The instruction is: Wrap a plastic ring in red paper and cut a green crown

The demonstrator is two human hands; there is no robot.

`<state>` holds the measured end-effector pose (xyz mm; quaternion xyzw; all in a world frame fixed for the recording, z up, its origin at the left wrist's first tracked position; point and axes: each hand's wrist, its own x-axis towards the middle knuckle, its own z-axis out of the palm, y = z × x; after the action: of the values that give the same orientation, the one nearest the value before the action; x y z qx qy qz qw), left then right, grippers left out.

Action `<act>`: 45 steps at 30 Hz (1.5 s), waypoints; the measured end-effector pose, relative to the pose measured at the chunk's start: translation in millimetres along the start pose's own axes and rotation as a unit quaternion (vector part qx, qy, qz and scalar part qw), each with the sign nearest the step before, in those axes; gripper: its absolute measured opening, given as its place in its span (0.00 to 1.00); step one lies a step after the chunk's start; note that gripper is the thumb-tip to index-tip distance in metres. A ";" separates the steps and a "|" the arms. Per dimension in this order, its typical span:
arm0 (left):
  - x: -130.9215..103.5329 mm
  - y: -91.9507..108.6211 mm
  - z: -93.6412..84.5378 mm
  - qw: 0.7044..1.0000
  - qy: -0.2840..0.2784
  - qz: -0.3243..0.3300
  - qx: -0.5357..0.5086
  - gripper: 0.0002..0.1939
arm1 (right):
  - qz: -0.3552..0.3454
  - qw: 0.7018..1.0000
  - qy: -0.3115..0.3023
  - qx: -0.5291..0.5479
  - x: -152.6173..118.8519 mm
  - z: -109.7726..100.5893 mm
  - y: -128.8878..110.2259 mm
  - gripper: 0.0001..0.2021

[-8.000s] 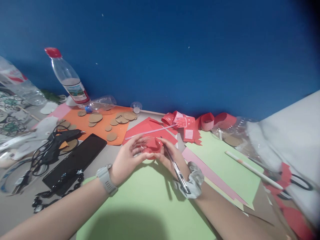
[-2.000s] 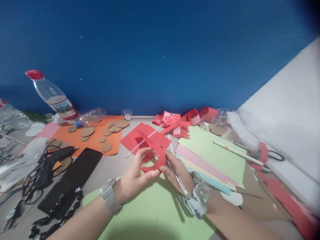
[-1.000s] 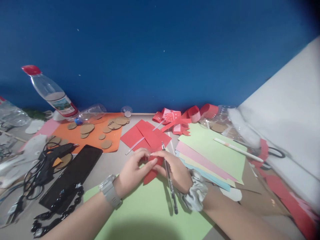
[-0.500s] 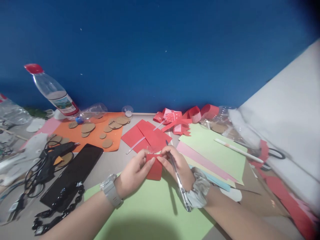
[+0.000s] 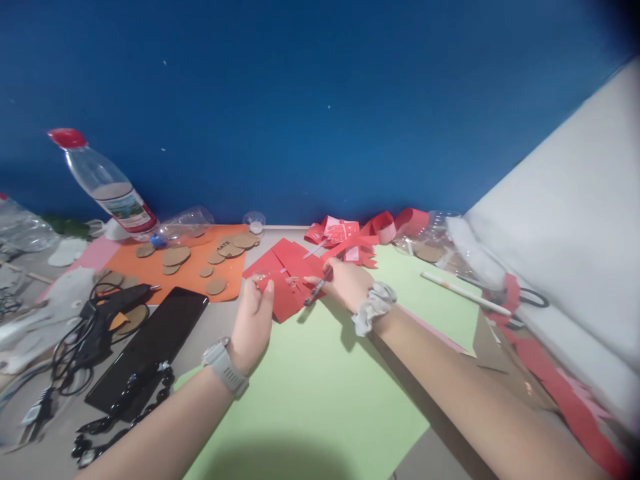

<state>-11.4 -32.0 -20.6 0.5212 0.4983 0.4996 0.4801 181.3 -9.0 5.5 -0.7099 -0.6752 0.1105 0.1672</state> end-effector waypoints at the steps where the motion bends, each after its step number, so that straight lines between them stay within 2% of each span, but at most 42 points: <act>1: -0.3 0.4 -0.1 1.000 0.001 0.001 -0.002 0.13 | -0.007 1.000 0.000 -0.006 3.7 4.6 -1.9 0.20; 5: -2.5 5.7 -0.6 1.000 -0.002 0.010 -0.010 0.10 | -0.043 0.999 -0.009 -0.011 7.5 20.7 -8.2 0.13; 9: -5.5 12.9 0.4 0.999 -0.014 0.004 -0.037 0.08 | -0.047 0.999 -0.013 -0.015 3.6 26.1 -9.4 0.10; 11: -6.4 16.0 0.8 0.999 -0.006 0.000 -0.044 0.08 | -0.042 0.999 -0.005 -0.022 2.5 26.1 -9.5 0.13; 14: -6.5 19.9 0.9 0.999 0.020 -0.003 -0.046 0.07 | -0.030 0.999 0.007 -0.032 3.7 27.0 -9.8 0.24; 16: -5.9 21.8 0.9 0.998 0.031 -0.007 -0.046 0.06 | -0.024 0.999 0.010 -0.033 5.9 28.3 -9.3 0.27; 21: -5.5 19.2 1.2 0.998 0.031 -0.016 -0.054 0.06 | -0.013 1.000 0.006 0.004 11.5 29.5 -2.6 0.18; 26: -6.7 12.1 -0.7 0.997 0.011 -0.030 -0.074 0.09 | -0.039 0.992 0.001 0.117 10.6 23.5 6.5 0.14; 31: -6.0 12.6 -0.5 0.996 -0.022 -0.035 -0.082 0.08 | -0.065 0.957 0.036 0.279 -2.1 11.4 -3.2 0.15; 33: -6.3 12.8 1.0 0.995 -0.056 -0.038 -0.078 0.08 | -0.077 0.939 0.032 0.334 -9.5 9.0 -13.9 0.14; 37: -9.0 12.6 3.2 0.983 -0.165 -0.033 -0.072 0.08 | -0.087 0.906 0.016 0.414 -21.0 14.3 -31.8 0.14; 40: -10.8 12.7 2.3 0.985 -0.175 -0.010 -0.007 0.07 | -0.093 0.893 -0.020 0.439 -23.9 21.1 -34.3 0.12; 45: -10.6 12.0 1.0 0.987 -0.151 -0.040 0.048 0.07 | -0.098 0.915 -0.053 0.387 -22.8 24.0 -29.0 0.09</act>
<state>-9.9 -43.1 -9.1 0.5932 0.4637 0.3710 0.5436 143.9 -28.7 -6.9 -0.5131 -0.6532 0.3841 0.4031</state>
